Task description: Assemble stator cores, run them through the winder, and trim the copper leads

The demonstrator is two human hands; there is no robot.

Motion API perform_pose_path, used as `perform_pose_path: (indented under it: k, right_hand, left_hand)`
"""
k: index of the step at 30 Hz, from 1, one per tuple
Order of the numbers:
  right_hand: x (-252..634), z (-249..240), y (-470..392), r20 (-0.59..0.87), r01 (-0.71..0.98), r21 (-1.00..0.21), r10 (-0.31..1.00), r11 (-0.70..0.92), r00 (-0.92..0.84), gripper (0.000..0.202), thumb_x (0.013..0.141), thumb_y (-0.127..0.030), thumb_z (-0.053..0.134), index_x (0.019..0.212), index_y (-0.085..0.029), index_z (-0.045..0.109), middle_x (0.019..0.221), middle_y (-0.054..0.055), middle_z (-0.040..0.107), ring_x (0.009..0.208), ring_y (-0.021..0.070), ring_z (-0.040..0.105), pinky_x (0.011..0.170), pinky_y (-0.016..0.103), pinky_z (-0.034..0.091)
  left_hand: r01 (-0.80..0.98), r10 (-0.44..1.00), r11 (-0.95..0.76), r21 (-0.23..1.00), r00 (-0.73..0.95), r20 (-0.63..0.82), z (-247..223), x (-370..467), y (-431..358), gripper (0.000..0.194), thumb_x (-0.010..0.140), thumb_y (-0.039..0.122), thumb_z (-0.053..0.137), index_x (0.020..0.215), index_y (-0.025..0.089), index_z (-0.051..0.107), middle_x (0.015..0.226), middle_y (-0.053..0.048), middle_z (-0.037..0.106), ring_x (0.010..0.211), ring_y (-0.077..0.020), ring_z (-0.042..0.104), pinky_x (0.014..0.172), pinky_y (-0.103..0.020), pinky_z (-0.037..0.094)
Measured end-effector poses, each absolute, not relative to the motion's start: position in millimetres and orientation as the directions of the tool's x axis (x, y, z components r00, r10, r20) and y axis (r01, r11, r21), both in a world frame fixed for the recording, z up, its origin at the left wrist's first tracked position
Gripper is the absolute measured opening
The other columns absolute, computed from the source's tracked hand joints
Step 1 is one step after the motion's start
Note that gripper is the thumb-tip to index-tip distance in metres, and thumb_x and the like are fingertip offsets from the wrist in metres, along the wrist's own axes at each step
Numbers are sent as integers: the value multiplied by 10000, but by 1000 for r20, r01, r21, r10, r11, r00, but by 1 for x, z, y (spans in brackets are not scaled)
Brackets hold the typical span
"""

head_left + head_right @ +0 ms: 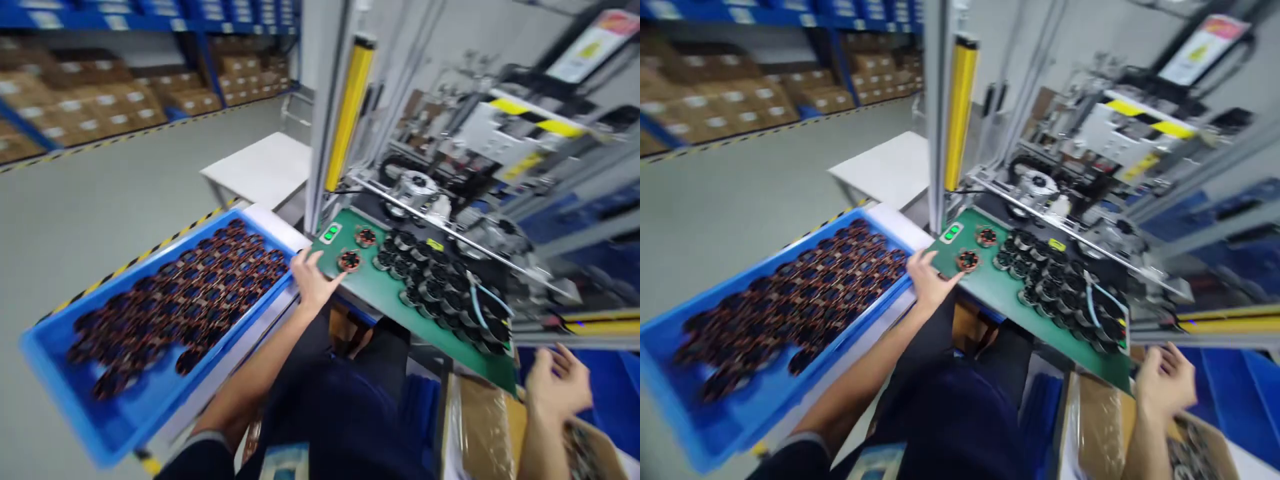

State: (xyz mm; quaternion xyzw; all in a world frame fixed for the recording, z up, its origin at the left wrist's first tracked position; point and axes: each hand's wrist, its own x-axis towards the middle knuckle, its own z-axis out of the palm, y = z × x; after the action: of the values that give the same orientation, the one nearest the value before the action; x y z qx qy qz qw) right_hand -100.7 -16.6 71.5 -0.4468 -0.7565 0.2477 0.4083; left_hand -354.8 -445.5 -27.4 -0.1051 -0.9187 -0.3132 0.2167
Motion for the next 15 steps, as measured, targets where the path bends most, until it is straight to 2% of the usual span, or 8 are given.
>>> perform_pose_path:
  k: [1, 2, 3, 6, 7, 9, 11, 15]
  right_hand:
    - [-97, 61, -17, 381, 515, -740, 901, 432, -208, 540, 1047, -813, 779, 1471, -480, 756, 1506, 147, 776, 1340, 381, 791, 983, 579, 720]
    - [-95, 51, -17, 359, 543, -739, 915, 398, -182, 592, 1120, -667, 784, 1535, -248, 734, 1481, 145, 774, 1322, 346, 789, 1085, 585, 716]
    - [-95, 41, -16, 335, 568, -737, 928, 365, -162, 533, 1145, -571, 791, 1525, -201, 730, 1475, 141, 772, 1300, 319, 788, 1110, 566, 708]
    - [-97, 12, -4, 287, 615, -716, 942, 330, -171, 434, 1152, -466, 808, 1477, -185, 745, 1464, 126, 772, 1261, 284, 794, 1091, 517, 713]
    - [-97, 4, 2, 274, 626, -705, 942, 334, -194, 420, 1153, -460, 809, 1466, -187, 751, 1455, 124, 776, 1249, 277, 797, 1082, 507, 717]
    - [-95, -9, 12, 268, 646, -677, 936, 352, -229, 420, 1152, -455, 811, 1469, -186, 751, 1472, 126, 772, 1274, 285, 793, 1100, 519, 711]
    - [-92, -18, 19, 270, 659, -648, 925, 381, -268, 417, 1157, -455, 802, 1483, -201, 751, 1515, 132, 758, 1318, 293, 780, 1137, 535, 698]
    - [-84, -28, 24, 273, 665, -609, 901, 432, -336, 389, 1168, -458, 784, 1479, -225, 762, 1552, 134, 747, 1355, 295, 765, 1175, 541, 683]
  left_hand:
    - [295, 11, 776, 557, -890, 457, -33, -350, -450, 827, 944, 582, 941, 1571, 144, 627, 1646, -361, 554, 1555, -560, 509, 1276, -816, 411]
    - [298, 10, 764, 572, -892, 451, -38, -348, -454, 821, 939, 593, 935, 1558, 150, 626, 1612, -342, 585, 1531, -552, 539, 1293, -816, 406]
    - [328, 45, 748, 577, -892, 449, -40, -348, -457, 749, 956, 591, 907, 1515, 163, 652, 1564, -313, 631, 1521, -544, 562, 1322, -822, 381]
    - [444, 186, 692, 569, -871, 454, -41, -359, -455, 652, 1046, 637, 758, 1474, 150, 698, 1596, -322, 653, 1607, -612, 502, 1354, -932, 216]
    - [474, 233, 683, 556, -863, 449, -39, -365, -451, 660, 1058, 676, 727, 1478, 168, 706, 1592, -295, 674, 1590, -600, 530, 1369, -924, 198]
    - [495, 282, 709, 502, -852, 441, -36, -380, -439, 748, 1035, 796, 687, 1472, 191, 725, 1586, -267, 688, 1541, -585, 582, 1370, -864, 292]
    - [456, 250, 730, 509, -871, 423, -35, -392, -427, 798, 1004, 856, 670, 1454, 201, 746, 1564, -264, 701, 1520, -608, 595, 1318, -855, 377]
    - [414, 143, 674, 612, -885, 442, -42, -398, -419, 670, 939, 811, 772, 1343, 276, 765, 1442, -201, 771, 1503, -634, 616, 1298, -913, 377]
